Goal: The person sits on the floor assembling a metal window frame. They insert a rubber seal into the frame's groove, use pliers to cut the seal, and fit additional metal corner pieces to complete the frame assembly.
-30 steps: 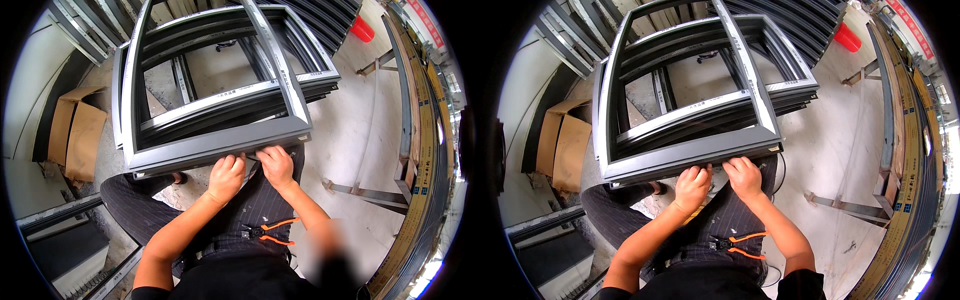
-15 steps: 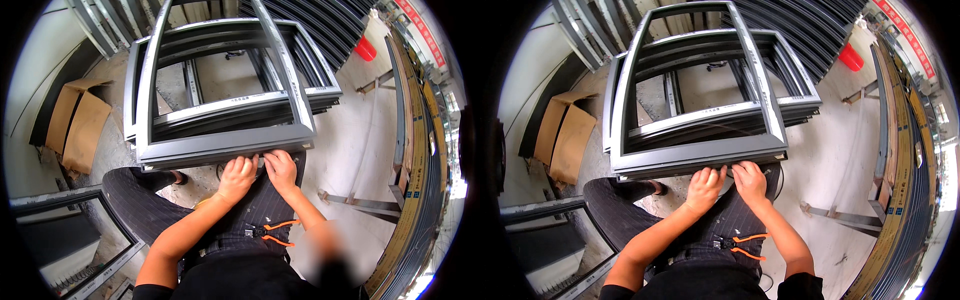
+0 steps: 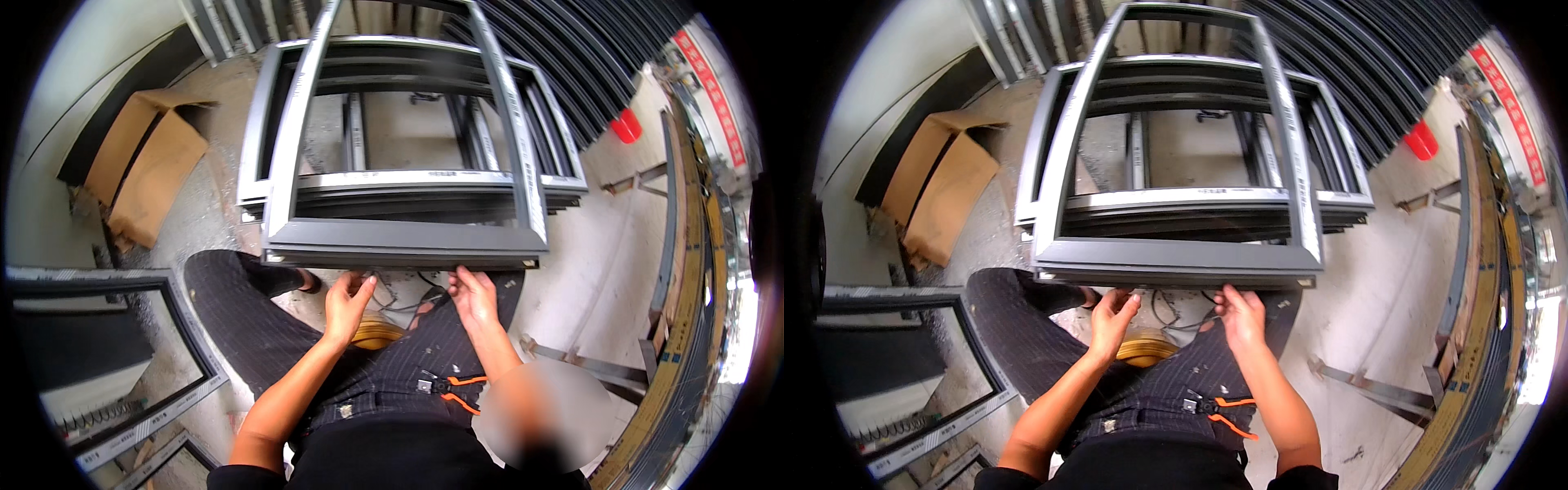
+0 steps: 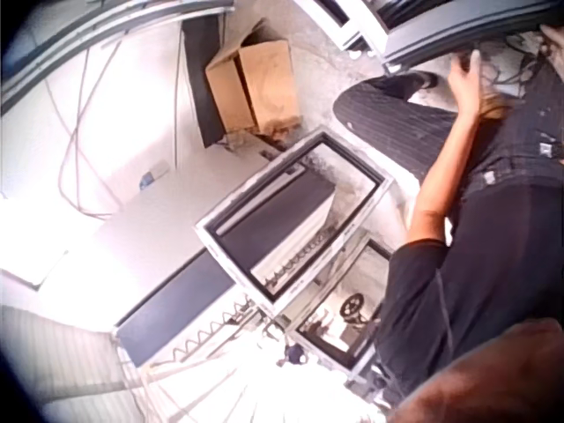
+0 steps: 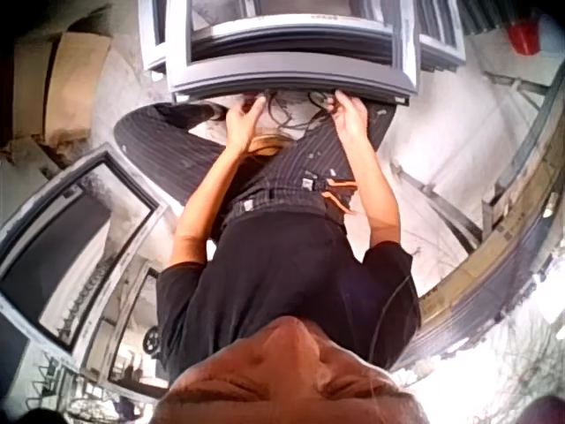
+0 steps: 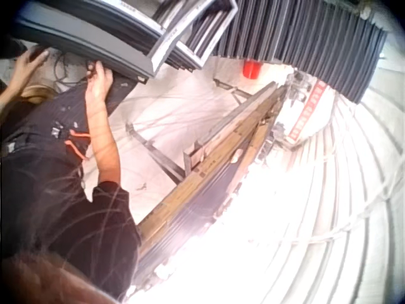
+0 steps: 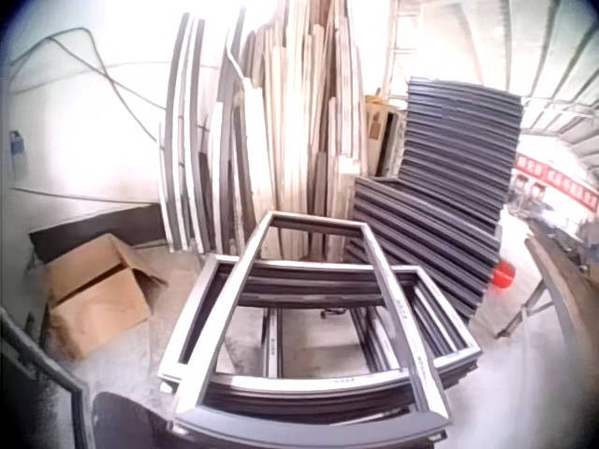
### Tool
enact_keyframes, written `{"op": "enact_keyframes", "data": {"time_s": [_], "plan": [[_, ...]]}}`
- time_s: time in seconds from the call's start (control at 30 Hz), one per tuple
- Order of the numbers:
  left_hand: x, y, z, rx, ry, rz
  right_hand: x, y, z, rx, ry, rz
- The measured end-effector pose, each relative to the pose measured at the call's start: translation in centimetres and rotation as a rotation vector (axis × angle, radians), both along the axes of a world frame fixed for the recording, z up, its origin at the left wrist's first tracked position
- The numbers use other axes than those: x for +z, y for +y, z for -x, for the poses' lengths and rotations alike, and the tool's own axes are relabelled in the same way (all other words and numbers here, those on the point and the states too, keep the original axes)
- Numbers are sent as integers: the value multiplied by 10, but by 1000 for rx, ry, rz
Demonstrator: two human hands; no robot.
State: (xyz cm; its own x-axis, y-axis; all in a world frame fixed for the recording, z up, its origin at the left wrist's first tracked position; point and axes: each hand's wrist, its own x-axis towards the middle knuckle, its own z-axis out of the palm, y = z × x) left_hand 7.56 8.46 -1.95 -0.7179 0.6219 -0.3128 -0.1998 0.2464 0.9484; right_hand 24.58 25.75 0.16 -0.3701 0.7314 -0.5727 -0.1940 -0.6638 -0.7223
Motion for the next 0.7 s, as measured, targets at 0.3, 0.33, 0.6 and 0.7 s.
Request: {"op": "enact_keyframes", "data": {"time_s": [0.3,0.33,0.6,0.7], "plan": [[8,-41,62,459,-402,-170,-2,-3,1,-19,-20,-14],[4,-50,70,473,-398,-189,-3,-5,2,-18,-21,-16],[11,-64,85,475,-486,-200,-4,-9,-2,2,100,82],[14,-63,77,437,-573,-218,-2,-11,-3,-23,103,171]]}}
